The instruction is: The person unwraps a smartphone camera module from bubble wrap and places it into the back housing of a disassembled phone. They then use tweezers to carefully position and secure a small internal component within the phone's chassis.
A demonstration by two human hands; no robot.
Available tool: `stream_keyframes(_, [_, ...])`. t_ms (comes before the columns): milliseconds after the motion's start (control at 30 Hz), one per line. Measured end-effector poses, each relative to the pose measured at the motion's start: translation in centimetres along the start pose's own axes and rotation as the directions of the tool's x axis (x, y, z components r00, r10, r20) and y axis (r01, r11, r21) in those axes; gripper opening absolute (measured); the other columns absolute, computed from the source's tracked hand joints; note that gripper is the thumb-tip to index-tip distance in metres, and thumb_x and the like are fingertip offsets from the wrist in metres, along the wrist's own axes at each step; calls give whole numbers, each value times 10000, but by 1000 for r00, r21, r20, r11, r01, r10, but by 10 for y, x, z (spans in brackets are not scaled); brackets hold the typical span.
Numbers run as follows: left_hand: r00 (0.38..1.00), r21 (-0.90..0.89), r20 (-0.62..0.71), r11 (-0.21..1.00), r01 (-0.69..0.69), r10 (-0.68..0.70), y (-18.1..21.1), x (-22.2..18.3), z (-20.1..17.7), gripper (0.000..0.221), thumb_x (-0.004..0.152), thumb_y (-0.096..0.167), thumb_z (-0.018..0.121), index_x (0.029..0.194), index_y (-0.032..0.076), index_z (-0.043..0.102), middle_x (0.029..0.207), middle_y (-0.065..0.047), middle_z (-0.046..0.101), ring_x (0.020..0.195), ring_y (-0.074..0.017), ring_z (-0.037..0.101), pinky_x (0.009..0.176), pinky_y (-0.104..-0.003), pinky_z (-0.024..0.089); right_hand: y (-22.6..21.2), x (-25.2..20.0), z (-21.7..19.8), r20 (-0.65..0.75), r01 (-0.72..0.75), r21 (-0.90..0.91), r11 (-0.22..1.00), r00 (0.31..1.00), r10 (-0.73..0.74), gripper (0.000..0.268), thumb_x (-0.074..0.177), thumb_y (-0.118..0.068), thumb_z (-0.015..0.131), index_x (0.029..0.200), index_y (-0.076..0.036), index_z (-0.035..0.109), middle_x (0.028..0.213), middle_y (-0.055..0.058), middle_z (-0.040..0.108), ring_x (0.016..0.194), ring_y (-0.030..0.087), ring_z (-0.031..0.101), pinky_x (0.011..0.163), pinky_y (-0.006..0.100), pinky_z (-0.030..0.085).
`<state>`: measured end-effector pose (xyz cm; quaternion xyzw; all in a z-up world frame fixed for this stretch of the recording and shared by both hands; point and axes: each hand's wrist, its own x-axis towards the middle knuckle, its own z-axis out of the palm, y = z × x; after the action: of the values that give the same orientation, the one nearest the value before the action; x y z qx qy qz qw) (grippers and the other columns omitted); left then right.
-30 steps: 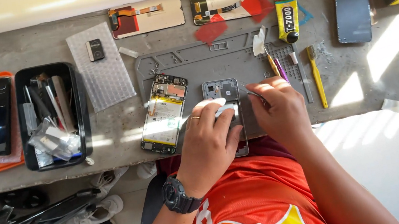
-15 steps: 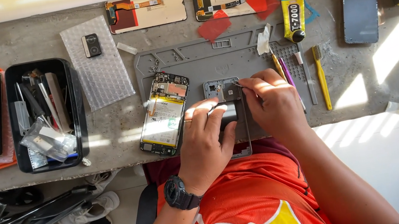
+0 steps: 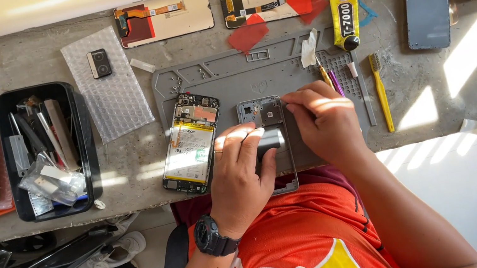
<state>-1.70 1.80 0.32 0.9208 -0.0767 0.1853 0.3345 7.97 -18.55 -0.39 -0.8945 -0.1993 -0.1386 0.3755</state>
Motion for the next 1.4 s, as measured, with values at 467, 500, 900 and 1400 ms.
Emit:
stream_keyframes(467, [978,-233,-182,971,57,-101,-9,-3,8,480,1082,166,788,1521,26,653,1451,-195,653,1303,-430,719,1062,-533,658,-28,-7,-24,96,1,105,995,995,-12,128,1037,-56,844,1121,-127,911,960,82,807,797,314,785,717,431,657])
stream_keyframes(500, [977,-236,-187,970,61,-107,-9,-3,8,485,1080,144,787,1527,20,645,1454,-203,649,1294,-431,722,1059,-533,658,-33,-6,-23,111,51,111,992,992,-63,106,1033,-66,847,1095,-126,906,943,67,808,826,338,805,740,421,662])
stream_keyframes(900, [971,-172,-197,980,104,-137,-10,-4,14,609,1031,61,798,1601,10,588,1477,-211,631,1279,-446,742,1057,-543,658,-36,-4,15,126,269,-25,963,956,-264,104,1101,-146,771,1052,-182,856,954,35,743,889,316,778,740,426,641])
stream_keyframes(1400, [976,-180,-142,974,139,-166,-10,-4,11,647,1046,34,764,1655,12,548,1522,-207,603,1309,-431,732,1077,-530,656,-39,4,17,207,337,-93,937,927,-313,127,1107,-104,726,1064,-166,829,994,50,729,910,330,765,696,446,642])
